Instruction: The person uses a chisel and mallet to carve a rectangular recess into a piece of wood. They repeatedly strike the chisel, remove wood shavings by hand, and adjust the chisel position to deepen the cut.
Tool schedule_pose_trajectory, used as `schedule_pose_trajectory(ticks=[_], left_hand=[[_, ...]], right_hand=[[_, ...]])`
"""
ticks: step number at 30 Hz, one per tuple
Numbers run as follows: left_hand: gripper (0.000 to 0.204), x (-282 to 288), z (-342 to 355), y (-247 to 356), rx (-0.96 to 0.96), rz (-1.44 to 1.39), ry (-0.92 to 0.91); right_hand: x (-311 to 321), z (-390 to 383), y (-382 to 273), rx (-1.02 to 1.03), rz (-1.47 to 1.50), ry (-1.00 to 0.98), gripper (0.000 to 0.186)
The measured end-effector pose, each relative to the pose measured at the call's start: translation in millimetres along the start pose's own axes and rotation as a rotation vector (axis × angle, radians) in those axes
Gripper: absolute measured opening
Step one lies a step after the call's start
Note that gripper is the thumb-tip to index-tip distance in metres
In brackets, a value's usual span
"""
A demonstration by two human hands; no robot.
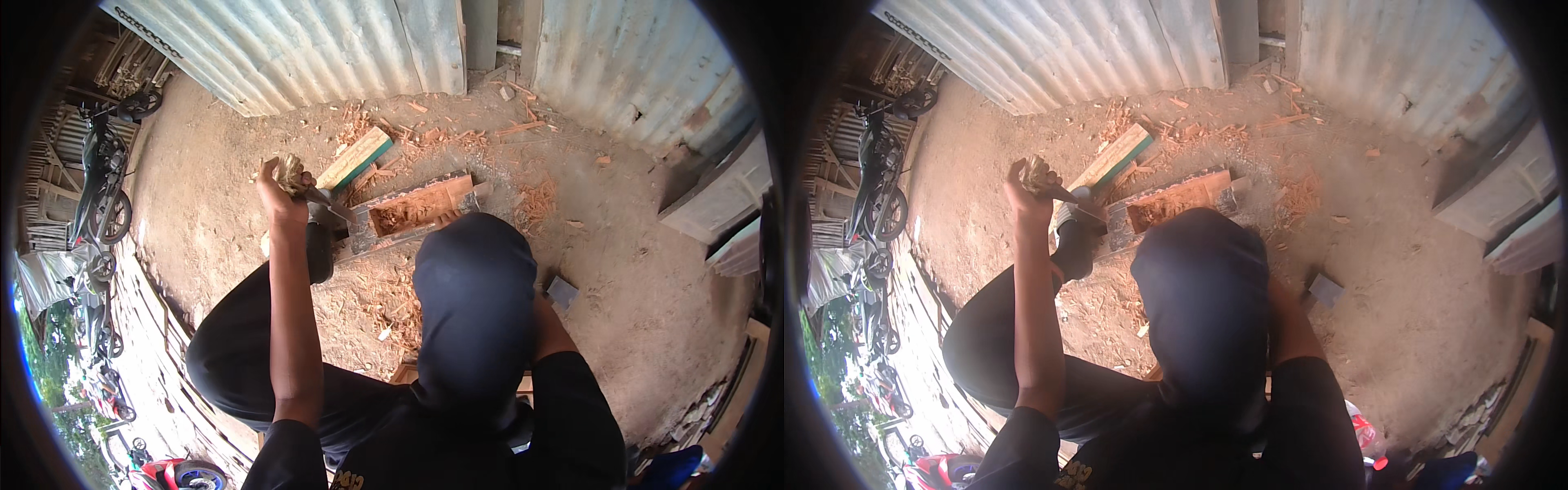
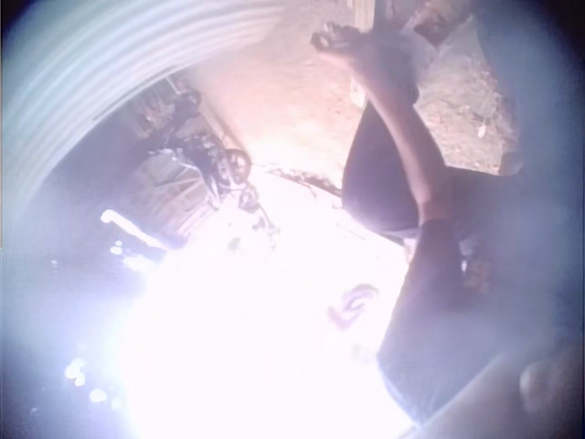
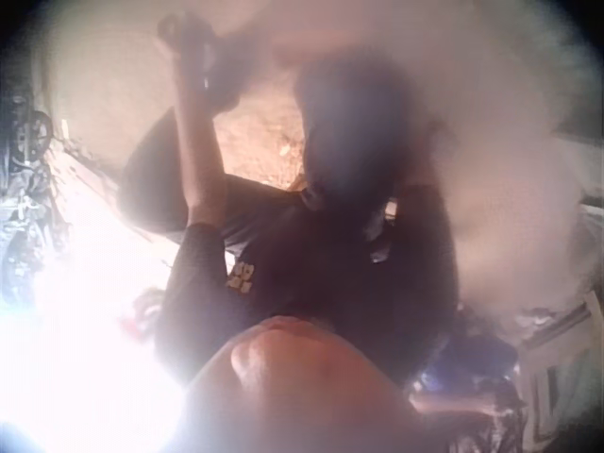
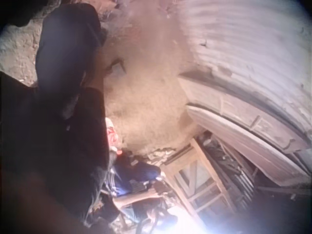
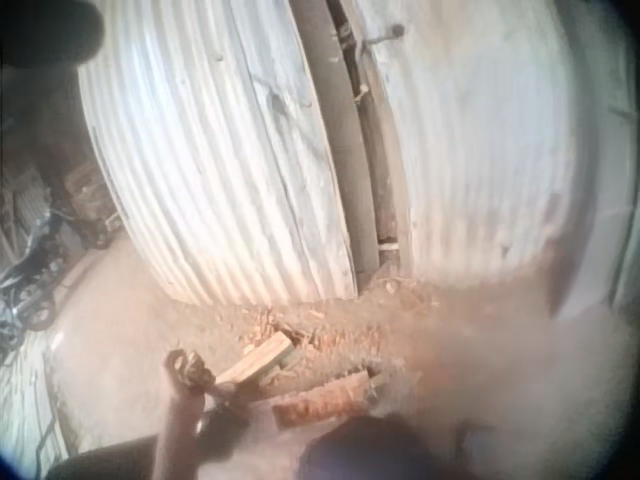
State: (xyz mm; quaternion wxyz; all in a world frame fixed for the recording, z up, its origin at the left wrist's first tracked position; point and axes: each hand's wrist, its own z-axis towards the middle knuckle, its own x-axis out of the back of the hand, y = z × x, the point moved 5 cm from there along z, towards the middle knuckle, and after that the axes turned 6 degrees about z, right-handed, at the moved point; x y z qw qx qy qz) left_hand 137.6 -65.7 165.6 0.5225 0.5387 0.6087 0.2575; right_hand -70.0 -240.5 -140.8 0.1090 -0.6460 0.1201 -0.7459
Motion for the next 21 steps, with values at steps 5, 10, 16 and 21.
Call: schedule_pose_trajectory(ticks=[5,10,16,21], left_hand=[[0.026,-30.5,-24.9,9.8,-0.004,-0.085,0.006],[0.034,-60.8,-43.1,10.8,-0.095,-0.113,-0.057],[0.041,-100.2,-47.3,-10.2,0.022,-0.052,-0.121],[0.046,-175.6,-14.0,-28.9,0.143,0.207,-0.244]], right_hand=[[21.2,-46.0,25.1,-0.166,0.008,-0.044,0.042],[50.6,-85.7,59.0,-0.313,-0.032,-0.061,0.037],[64.9,-114.1,87.9,-0.401,-0.109,-0.078,0.031],[64.7,-101.1,94.2,-0.398,-0.125,-0.090,0.027]])
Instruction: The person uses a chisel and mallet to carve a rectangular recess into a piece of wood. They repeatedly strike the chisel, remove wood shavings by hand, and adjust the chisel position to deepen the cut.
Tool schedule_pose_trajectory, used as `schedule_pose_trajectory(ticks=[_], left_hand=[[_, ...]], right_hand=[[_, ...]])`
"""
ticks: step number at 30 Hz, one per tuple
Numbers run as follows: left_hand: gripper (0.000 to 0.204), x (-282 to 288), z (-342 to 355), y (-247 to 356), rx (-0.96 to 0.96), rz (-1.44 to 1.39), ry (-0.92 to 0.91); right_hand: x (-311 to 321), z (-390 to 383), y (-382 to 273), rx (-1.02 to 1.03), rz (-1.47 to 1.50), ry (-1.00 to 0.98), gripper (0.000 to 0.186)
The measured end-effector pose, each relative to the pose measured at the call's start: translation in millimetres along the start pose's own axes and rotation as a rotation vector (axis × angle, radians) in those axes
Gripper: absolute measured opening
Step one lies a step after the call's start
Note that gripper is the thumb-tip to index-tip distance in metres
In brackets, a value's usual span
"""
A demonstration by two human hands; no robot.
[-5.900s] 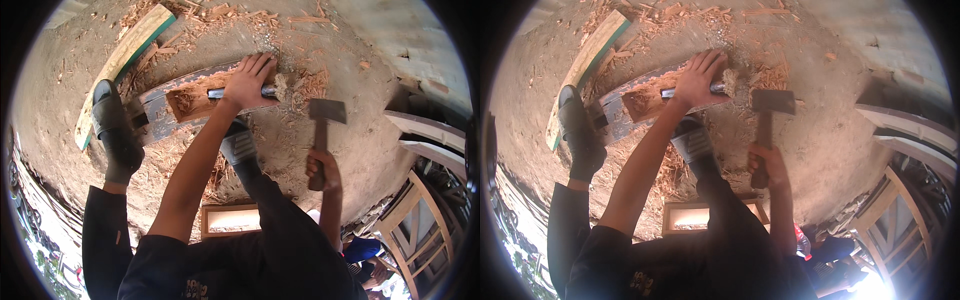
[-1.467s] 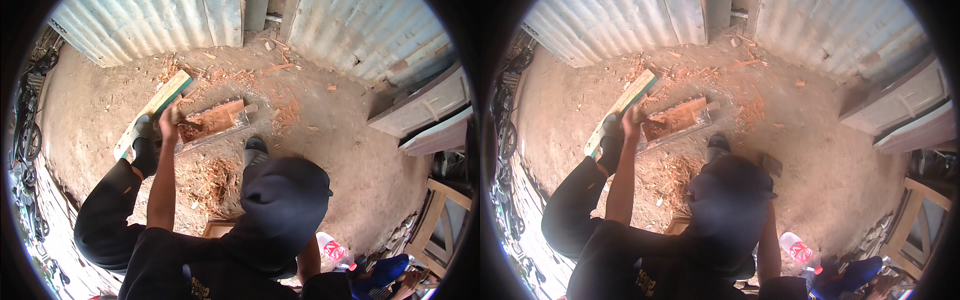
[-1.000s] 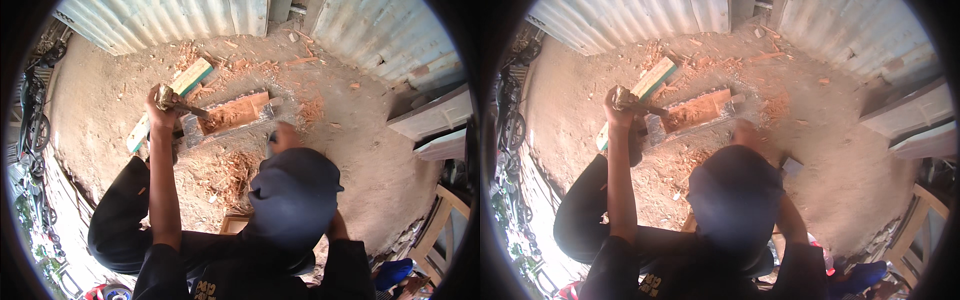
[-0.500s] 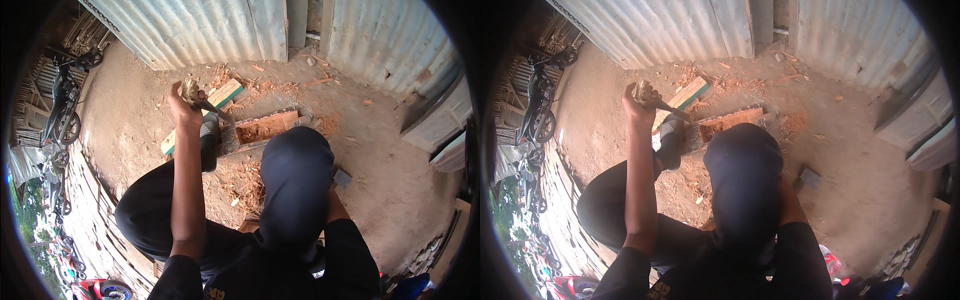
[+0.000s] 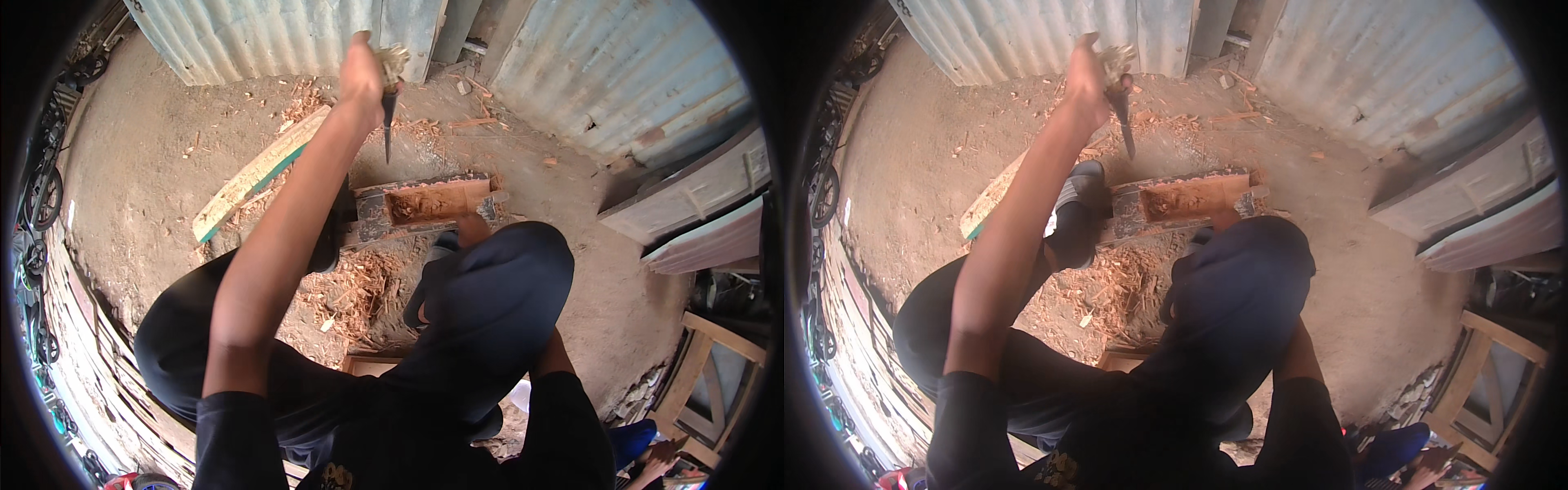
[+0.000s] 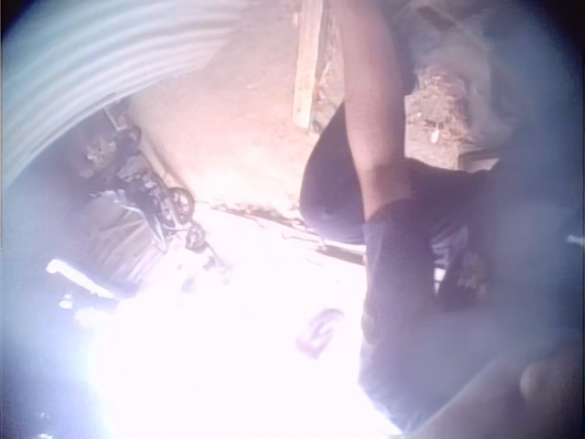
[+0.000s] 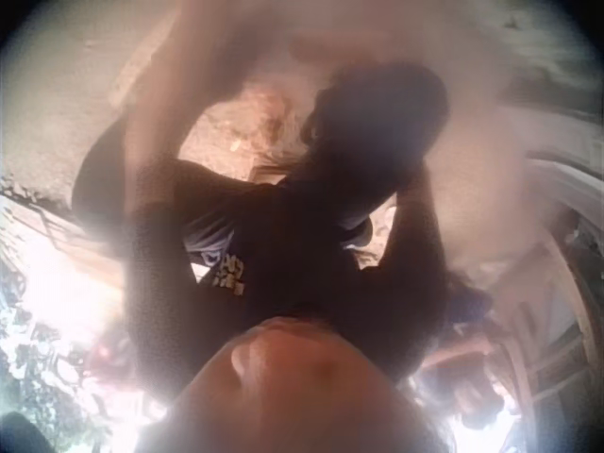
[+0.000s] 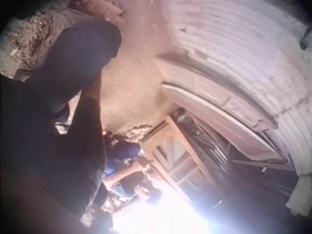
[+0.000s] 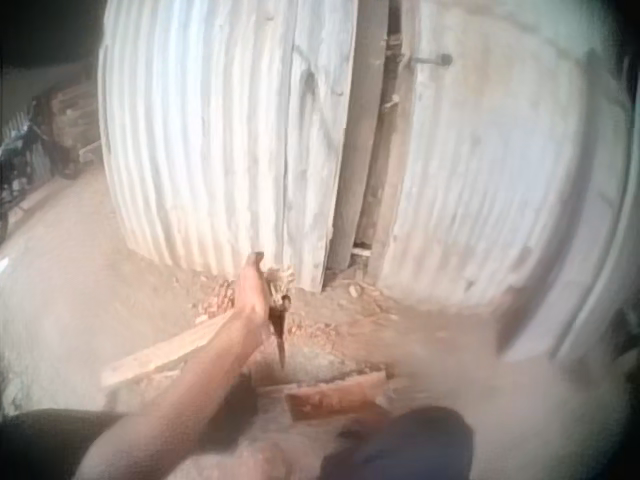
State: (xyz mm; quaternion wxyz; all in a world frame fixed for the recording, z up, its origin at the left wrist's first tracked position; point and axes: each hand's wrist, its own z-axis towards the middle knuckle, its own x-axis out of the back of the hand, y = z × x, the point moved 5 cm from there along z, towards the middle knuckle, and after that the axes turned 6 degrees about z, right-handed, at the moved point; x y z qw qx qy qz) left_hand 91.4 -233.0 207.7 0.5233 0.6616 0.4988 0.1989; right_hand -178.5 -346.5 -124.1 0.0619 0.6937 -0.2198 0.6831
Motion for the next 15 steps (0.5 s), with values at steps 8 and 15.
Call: schedule_pose_trajectory(ticks=[8,15], left_hand=[[0.054,-41.1,-9.0,68.4,-0.186,0.428,-0.395],[0.040,65.9,-20.7,55.5,-0.032,0.126,-0.204]], right_hand=[[33.2,1.6,8.7,-0.029,0.410,-0.018,0.017],[56.0,58.6,-21.2,-0.186,0.481,-0.055,0.037]])
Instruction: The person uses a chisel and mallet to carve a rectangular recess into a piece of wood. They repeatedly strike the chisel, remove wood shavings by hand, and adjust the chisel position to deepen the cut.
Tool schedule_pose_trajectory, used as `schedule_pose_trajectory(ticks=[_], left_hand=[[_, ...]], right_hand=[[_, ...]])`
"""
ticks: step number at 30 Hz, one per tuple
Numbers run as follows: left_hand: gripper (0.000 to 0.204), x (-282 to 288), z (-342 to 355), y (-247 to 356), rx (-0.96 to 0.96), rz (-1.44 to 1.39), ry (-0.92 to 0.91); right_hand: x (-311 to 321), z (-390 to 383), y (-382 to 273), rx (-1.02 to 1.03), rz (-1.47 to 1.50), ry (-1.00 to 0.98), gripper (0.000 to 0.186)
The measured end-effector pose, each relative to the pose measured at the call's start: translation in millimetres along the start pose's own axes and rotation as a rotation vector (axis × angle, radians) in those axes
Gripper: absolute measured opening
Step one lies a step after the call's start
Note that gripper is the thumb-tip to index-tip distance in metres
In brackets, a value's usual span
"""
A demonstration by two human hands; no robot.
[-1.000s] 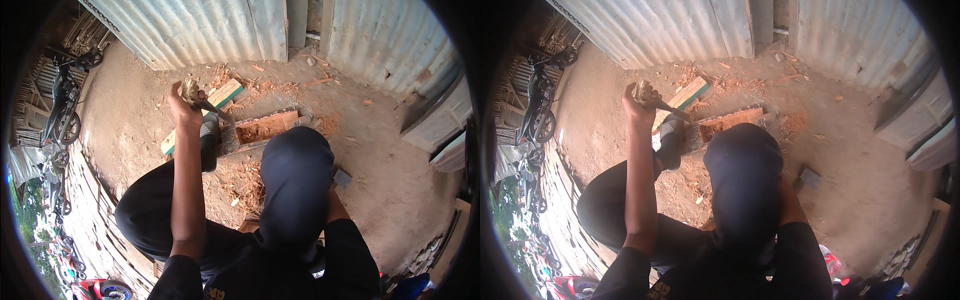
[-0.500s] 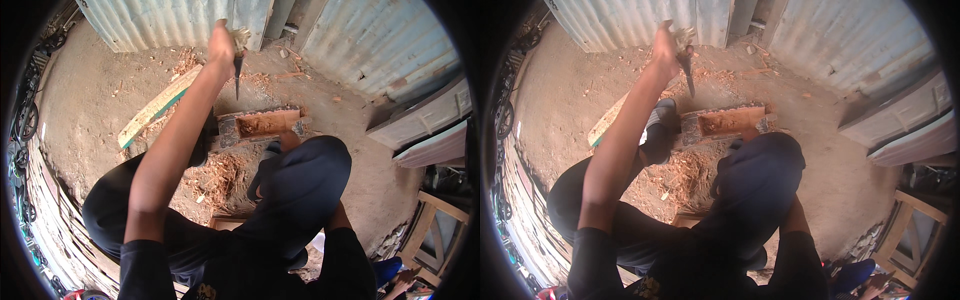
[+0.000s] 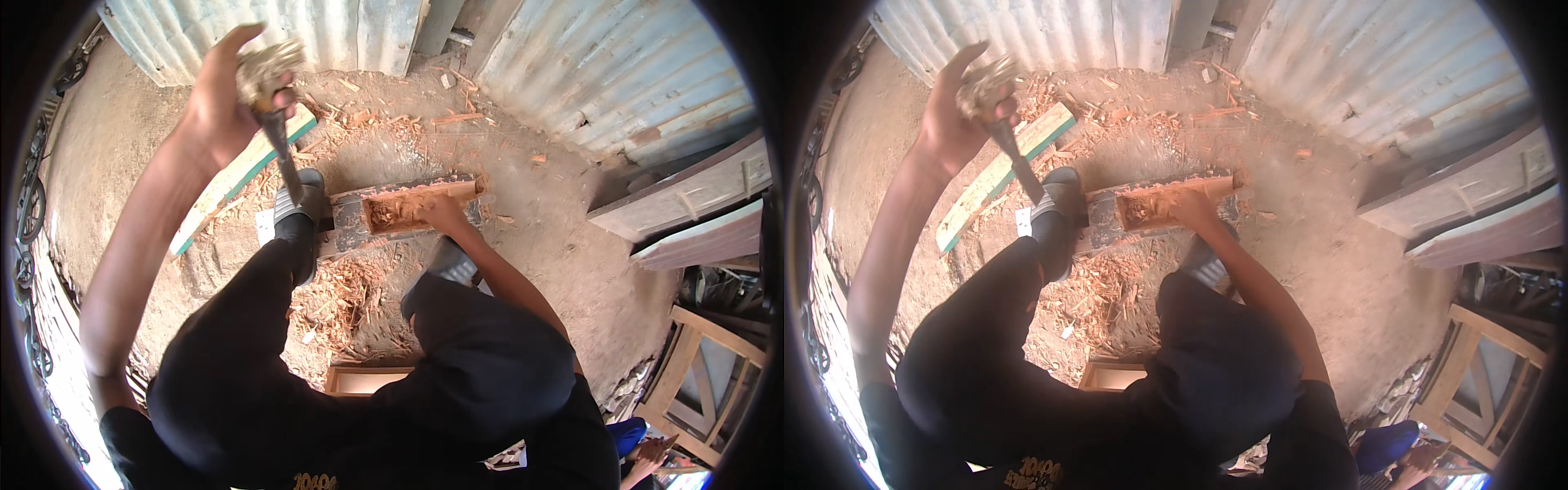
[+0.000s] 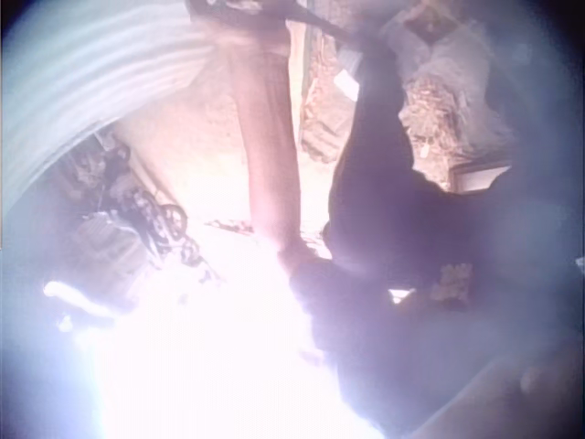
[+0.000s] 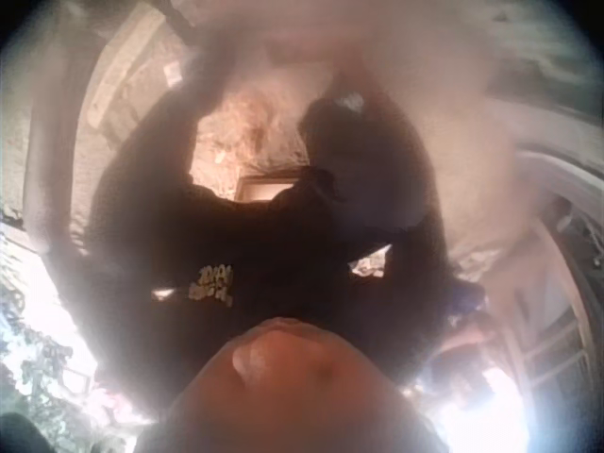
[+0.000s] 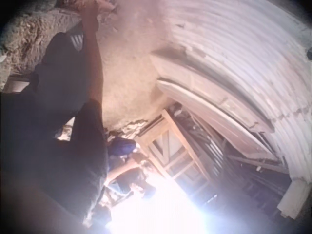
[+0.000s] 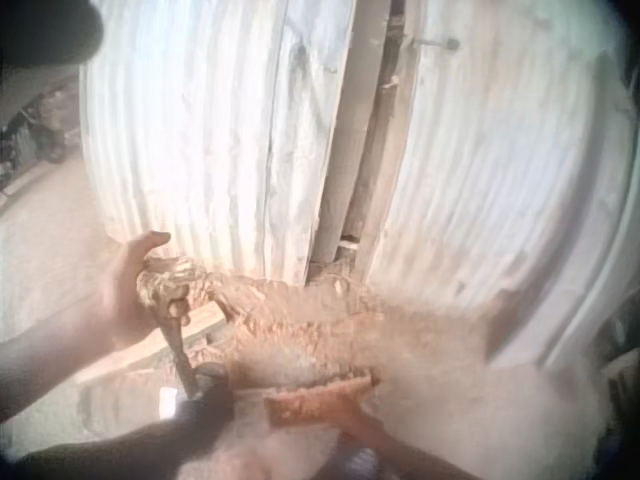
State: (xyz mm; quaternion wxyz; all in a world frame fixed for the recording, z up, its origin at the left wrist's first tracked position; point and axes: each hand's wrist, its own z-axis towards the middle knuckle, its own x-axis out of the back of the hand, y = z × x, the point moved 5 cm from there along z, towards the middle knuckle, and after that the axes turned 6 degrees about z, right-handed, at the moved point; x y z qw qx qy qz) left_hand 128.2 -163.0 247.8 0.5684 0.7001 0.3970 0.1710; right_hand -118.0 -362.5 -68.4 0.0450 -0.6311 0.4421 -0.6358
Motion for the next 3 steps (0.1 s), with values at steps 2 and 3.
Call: schedule_pose_trajectory(ticks=[2,3], left_hand=[[0.043,26.0,15.9,-28.2,0.072,-0.115,-0.057],[0.041,34.4,24.5,-47.2,0.086,-0.124,-0.124]], right_hand=[[-16.6,12.5,-16.0,-0.053,0.000,0.007,0.042],[-24.2,12.7,-31.0,-0.051,-0.003,-0.049,0.049]])
